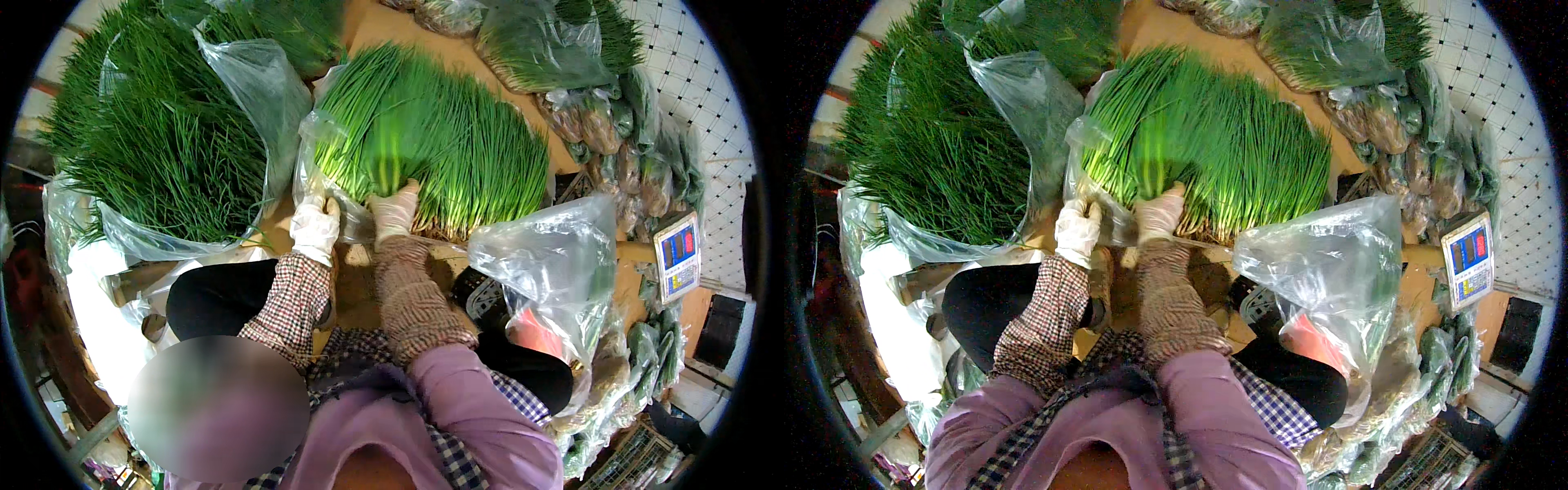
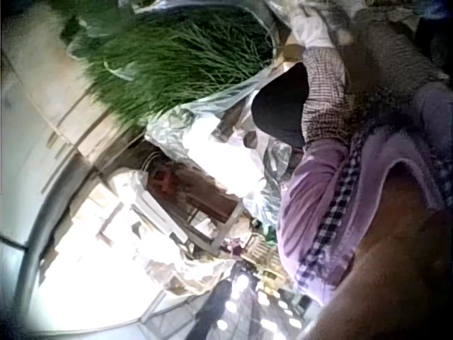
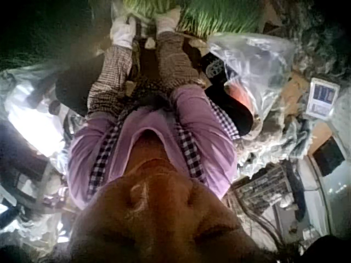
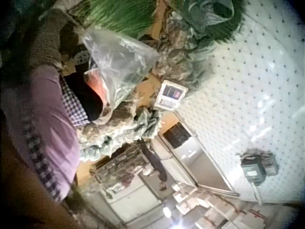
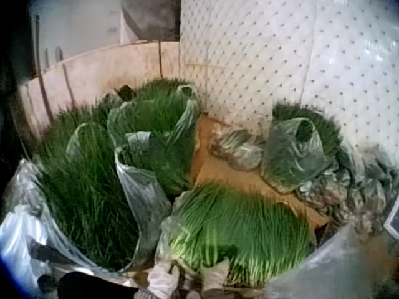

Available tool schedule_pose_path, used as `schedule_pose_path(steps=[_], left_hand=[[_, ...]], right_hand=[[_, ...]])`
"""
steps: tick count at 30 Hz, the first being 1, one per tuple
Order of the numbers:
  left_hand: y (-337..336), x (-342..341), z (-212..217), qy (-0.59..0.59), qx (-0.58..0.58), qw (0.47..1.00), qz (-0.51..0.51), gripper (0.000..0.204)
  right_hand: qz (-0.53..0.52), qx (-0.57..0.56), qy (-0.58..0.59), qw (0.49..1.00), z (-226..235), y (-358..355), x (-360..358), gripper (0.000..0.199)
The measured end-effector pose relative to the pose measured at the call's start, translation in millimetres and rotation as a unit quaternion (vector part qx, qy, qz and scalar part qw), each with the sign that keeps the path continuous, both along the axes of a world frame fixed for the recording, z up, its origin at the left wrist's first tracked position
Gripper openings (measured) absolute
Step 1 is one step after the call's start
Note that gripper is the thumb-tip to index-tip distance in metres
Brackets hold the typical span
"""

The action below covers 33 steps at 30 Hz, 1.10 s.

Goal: The person sits on the floor and repeatedly picks up bunches of green onions, places them into plastic bags, and ties the bags closed. The person handles the vegetables by hand and uses a digital scale to weigh the bags.

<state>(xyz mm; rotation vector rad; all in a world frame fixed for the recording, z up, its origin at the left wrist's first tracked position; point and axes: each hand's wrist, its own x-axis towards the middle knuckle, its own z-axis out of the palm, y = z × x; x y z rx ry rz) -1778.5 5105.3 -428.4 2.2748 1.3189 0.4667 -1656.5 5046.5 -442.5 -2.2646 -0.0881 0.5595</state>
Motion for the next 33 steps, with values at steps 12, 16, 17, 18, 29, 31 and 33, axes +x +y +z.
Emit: schedule_pose_path(steps=[12,16,17,18,29,31,33], left_hand=[[-52.8,81.4,-0.9,0.327,-0.110,0.936,-0.077,0.081],[-51.0,83.0,-13.4,0.250,-0.225,0.941,-0.045,0.089],[-40.0,83.5,-7.5,0.205,-0.312,0.928,-0.019,0.089],[-33.0,78.7,-19.0,0.126,-0.341,0.932,-0.005,0.077],[-141.7,101.6,51.0,0.168,0.086,0.955,-0.230,0.045],[-150.3,100.4,41.2,0.165,0.044,0.955,-0.241,0.052],[-149.3,90.7,38.4,0.139,0.005,0.955,-0.263,0.053]], right_hand=[[-0.088,0.341,0.413,0.840,-12.3,-108.8,55.0,0.060],[-0.109,0.181,0.295,0.932,-34.4,-98.9,41.7,0.058],[-0.095,0.219,0.320,0.917,-33.5,-95.8,38.1,0.066],[0.171,0.122,0.087,0.974,-37.3,-100.3,31.7,0.065],[-0.184,0.636,0.500,0.558,-42.2,-164.1,10.1,0.040],[-0.150,0.666,0.493,0.540,-41.6,-165.1,-4.0,0.039],[-0.128,0.688,0.483,0.527,-43.1,-164.5,-12.8,0.039]])
